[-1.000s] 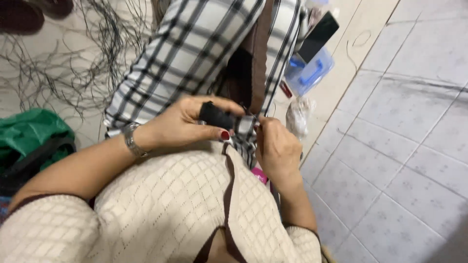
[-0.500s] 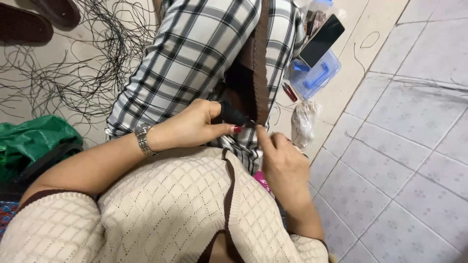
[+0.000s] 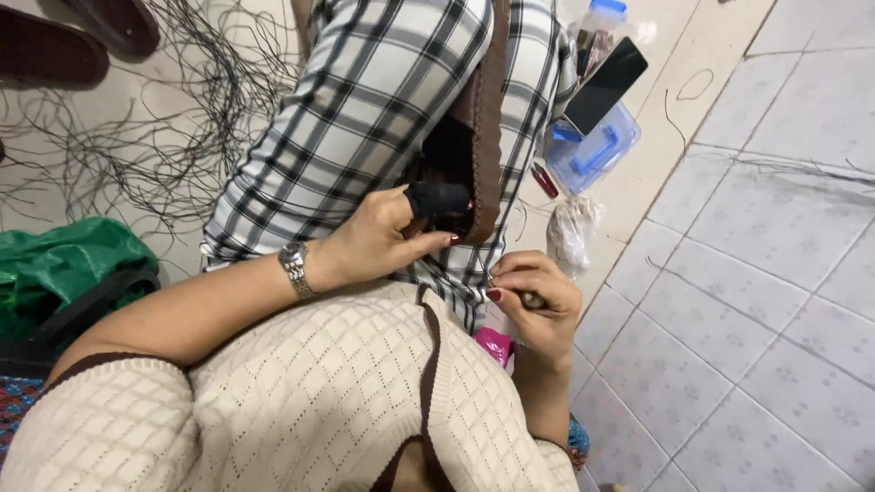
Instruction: Hand-sewing the sole of a brown leather sandal using a needle and black thread while sitting on the floor.
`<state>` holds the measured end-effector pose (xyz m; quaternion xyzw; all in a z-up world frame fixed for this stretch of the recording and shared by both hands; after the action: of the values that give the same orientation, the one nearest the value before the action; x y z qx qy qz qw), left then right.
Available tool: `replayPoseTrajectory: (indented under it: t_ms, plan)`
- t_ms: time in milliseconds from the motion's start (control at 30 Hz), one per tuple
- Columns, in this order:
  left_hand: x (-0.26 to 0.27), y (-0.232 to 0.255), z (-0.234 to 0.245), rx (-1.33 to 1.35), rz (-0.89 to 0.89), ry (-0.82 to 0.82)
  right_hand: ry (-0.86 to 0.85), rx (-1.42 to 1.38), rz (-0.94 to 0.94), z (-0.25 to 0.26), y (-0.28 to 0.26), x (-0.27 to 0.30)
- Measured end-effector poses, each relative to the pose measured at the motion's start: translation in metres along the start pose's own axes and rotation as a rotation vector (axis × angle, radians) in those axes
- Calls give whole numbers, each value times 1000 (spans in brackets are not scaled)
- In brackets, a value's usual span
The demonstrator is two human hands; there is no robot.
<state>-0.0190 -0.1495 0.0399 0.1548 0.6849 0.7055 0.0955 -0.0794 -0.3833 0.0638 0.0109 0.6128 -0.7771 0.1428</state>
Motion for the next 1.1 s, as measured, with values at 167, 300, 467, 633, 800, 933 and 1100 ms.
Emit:
replayPoseTrajectory:
  t_ms: [167,300,467,633,800,933,1100]
  plan:
    - [-1,-7,-5,60,8,7,24,-236,60,2,20,-1]
    - [-6,-7,-5,44,-7,26,40,-504,29,-3,31,3]
    - [-6,-30,-14,21,-10,-14,-11,-381,-42,22,54,18]
    - [1,-48,-10,-18,94,-74,-121,-241,-171,42,72,21]
    - [13,-1,10,-20,523,-271,-321,-167,-103,-3,7,-22]
    - [24,13,12,205,684,-222,-134,187,303,-48,-12,-28]
    - [21,-19,29,-275,261,-78,153,666,498,-37,1,2]
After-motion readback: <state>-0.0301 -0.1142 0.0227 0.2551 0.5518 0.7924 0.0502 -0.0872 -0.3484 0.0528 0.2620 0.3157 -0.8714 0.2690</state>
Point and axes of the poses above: each hand's wrist, its own x-axis away from the middle knuckle, its own z-axis out of the back of the hand, y = z × x, the point moved 3 cm from there along -x, towards the middle knuckle, and after that the axes turned 9 degrees about z, right-handed, at the moved point
